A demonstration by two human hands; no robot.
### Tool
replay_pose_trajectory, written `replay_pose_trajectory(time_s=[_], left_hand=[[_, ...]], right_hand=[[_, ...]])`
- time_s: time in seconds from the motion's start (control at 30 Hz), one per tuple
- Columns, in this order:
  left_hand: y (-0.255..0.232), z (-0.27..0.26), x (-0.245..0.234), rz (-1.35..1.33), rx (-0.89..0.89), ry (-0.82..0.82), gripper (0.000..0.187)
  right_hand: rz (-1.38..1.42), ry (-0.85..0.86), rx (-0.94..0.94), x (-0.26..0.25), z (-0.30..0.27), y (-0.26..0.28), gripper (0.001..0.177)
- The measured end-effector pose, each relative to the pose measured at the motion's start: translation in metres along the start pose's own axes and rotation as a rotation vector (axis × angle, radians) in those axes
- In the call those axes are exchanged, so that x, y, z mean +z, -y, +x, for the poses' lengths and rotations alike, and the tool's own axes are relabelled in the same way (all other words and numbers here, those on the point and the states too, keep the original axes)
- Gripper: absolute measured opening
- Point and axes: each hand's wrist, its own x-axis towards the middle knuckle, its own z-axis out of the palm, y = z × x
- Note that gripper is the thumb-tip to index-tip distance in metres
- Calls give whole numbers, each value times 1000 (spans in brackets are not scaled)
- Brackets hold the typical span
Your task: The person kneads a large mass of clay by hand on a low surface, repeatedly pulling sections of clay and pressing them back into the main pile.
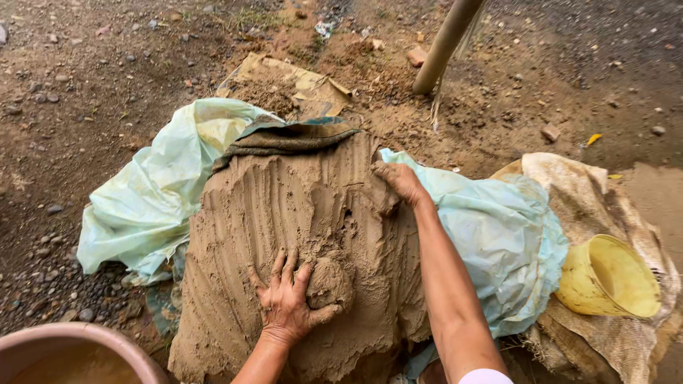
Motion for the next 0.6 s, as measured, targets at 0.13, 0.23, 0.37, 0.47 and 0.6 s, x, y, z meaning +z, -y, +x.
replay_pose_trajectory(time_s=[0.13,0.23,0.37,0.47,0.6], left_hand=[[-1,4,0,-28,35,-69,93],[4,-3,10,-51,45,-103,94],[24,-8,44,282,36,-75,93],[30,-24,57,207,60,-161,106],[36,-20,63,224,191,-361,106]], right_hand=[[-299,-82,-283,17,-60,11,56],[-115,17,-402,54,-126,-5,55],[64,-89,-397,71,-234,-5,61],[164,-344,-538,39,-299,46,69],[-192,-533,-1159,73,-328,123,71]])
